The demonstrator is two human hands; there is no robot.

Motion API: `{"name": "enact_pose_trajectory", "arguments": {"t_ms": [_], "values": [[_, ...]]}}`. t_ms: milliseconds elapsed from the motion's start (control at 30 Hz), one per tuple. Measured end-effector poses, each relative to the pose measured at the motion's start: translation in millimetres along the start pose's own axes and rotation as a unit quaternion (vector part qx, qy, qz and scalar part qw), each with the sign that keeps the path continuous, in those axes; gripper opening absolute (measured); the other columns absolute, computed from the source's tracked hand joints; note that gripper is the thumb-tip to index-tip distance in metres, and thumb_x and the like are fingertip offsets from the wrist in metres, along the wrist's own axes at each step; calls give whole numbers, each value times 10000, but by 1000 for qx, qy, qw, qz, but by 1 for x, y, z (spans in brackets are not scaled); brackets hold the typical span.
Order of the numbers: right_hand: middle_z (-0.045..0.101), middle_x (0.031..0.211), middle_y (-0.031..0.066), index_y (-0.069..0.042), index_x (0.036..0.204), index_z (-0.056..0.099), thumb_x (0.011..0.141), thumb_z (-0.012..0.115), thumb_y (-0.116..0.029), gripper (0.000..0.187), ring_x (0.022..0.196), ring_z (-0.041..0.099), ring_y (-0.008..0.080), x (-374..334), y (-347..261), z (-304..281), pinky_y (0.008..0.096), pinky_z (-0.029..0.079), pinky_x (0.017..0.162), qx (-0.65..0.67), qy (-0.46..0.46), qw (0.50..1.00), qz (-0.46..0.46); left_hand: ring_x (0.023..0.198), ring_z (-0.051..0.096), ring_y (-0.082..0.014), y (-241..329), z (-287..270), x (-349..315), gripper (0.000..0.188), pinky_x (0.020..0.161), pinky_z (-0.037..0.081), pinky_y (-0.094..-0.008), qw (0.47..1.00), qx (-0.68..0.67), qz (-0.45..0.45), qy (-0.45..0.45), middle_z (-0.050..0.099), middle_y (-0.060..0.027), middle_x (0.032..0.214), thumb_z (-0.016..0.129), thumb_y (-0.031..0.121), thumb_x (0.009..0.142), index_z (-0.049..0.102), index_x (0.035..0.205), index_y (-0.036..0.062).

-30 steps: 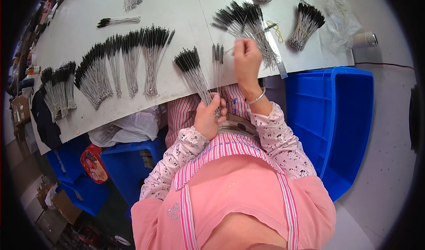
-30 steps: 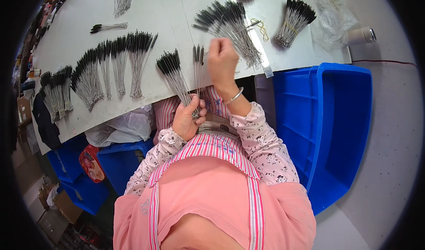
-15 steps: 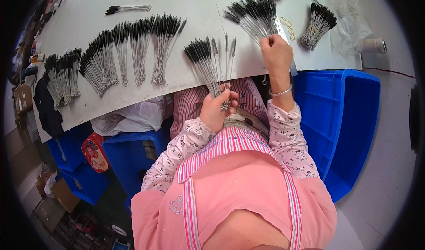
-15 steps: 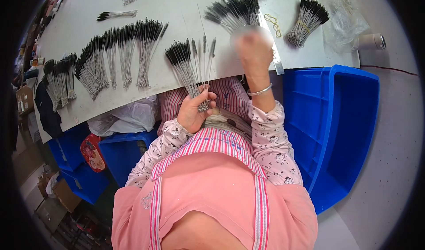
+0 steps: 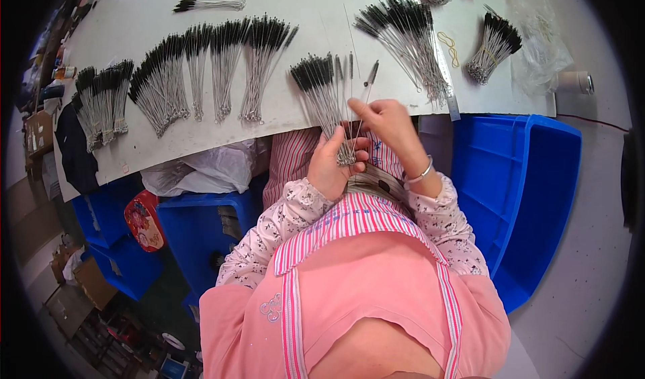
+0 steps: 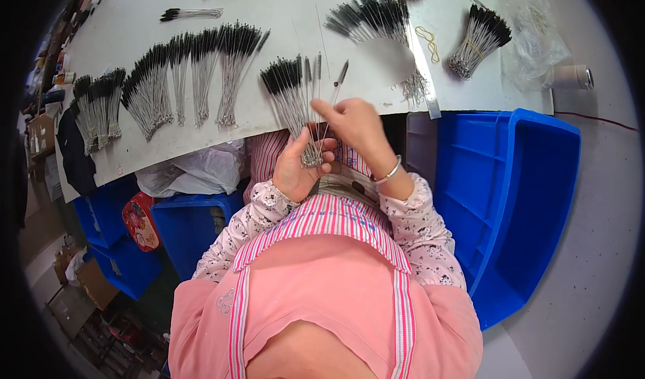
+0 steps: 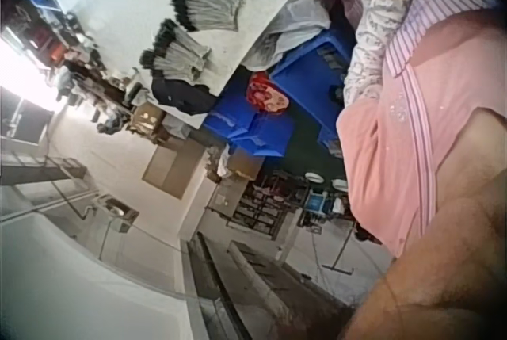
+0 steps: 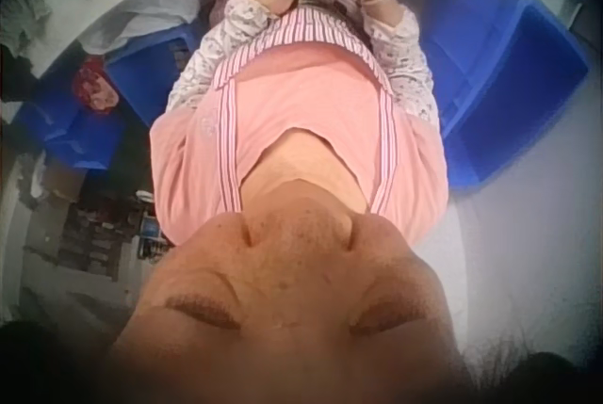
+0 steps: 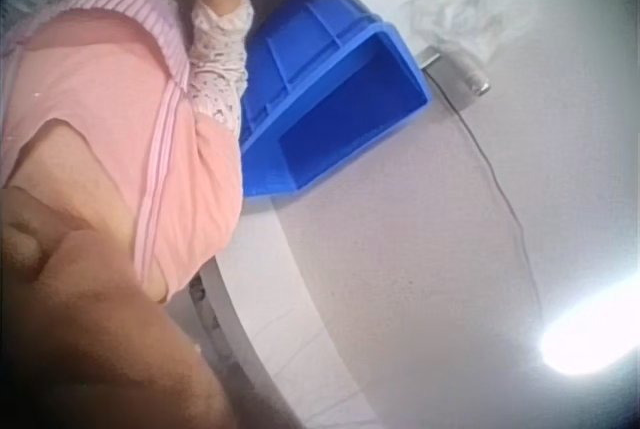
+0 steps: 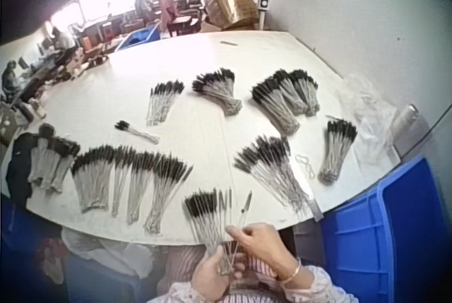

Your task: The person sorts small metal brushes with black bristles on a white table. They pick up bundles of brushes, separate them into smaller groups, and arrange them into neat rows. The person handles the brushes by hand, organizing them into distinct piles across the workspace.

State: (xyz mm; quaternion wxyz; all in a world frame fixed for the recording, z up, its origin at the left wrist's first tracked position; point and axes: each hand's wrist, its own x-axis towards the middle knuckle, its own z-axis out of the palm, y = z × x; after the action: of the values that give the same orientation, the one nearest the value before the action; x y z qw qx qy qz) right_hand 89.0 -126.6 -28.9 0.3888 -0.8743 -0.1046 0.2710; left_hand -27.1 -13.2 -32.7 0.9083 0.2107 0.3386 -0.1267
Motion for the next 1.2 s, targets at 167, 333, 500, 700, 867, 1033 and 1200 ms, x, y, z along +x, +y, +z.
{"name": "enact_pose_trajectory", "arguments": {"t_ms": [167,333,500,700,867,1033,1200], "values": [[581,654,39,18,805,609,798,667,-217,242,489,524,73,-9,-9,30,201,397,410,407,-38,908,96,731,577,-168,-1,-7,-2,308,584,467,-290,999,30,-26,-22,610,-73,908,422,345,947,476,1158,127],[580,645,65,13,829,580,821,609,-176,192,460,516,94,-13,-10,31,212,367,339,454,-9,881,133,739,577,-168,-2,-5,-6,310,580,464,-284,999,12,-33,-20,600,-54,922,402,348,953,478,1169,140],[574,622,72,2,803,560,829,587,-158,165,448,518,92,-14,0,33,204,336,301,507,4,851,134,732,576,-163,-4,-5,-5,256,578,464,-281,999,38,-25,13,595,-41,923,446,324,941,487,1139,168],[554,591,46,-4,728,569,822,615,-171,197,407,467,61,-16,3,29,196,319,309,485,7,866,120,731,575,-155,-4,-5,-3,215,581,464,-273,999,41,-30,12,598,-31,909,521,299,913,508,1084,170],[558,599,39,4,726,578,804,636,-161,191,401,449,50,-16,1,30,190,322,330,490,27,863,119,715,571,-142,-5,-2,-5,215,564,459,-259,998,48,-26,30,598,-23,899,577,264,886,515,1068,168],[564,609,43,16,769,587,795,648,-150,179,409,473,69,-9,10,37,189,336,343,495,39,862,104,695,565,-128,-5,-4,-4,199,540,444,-233,998,46,-26,25,601,-20,883,588,240,881,520,1050,160],[552,599,38,20,788,589,794,640,-140,168,404,482,85,-15,-10,33,194,340,342,493,11,857,149,692,565,-123,-5,-4,-5,185,526,435,-230,997,56,-30,33,608,-21,854,587,241,881,534,1031,148]]}}
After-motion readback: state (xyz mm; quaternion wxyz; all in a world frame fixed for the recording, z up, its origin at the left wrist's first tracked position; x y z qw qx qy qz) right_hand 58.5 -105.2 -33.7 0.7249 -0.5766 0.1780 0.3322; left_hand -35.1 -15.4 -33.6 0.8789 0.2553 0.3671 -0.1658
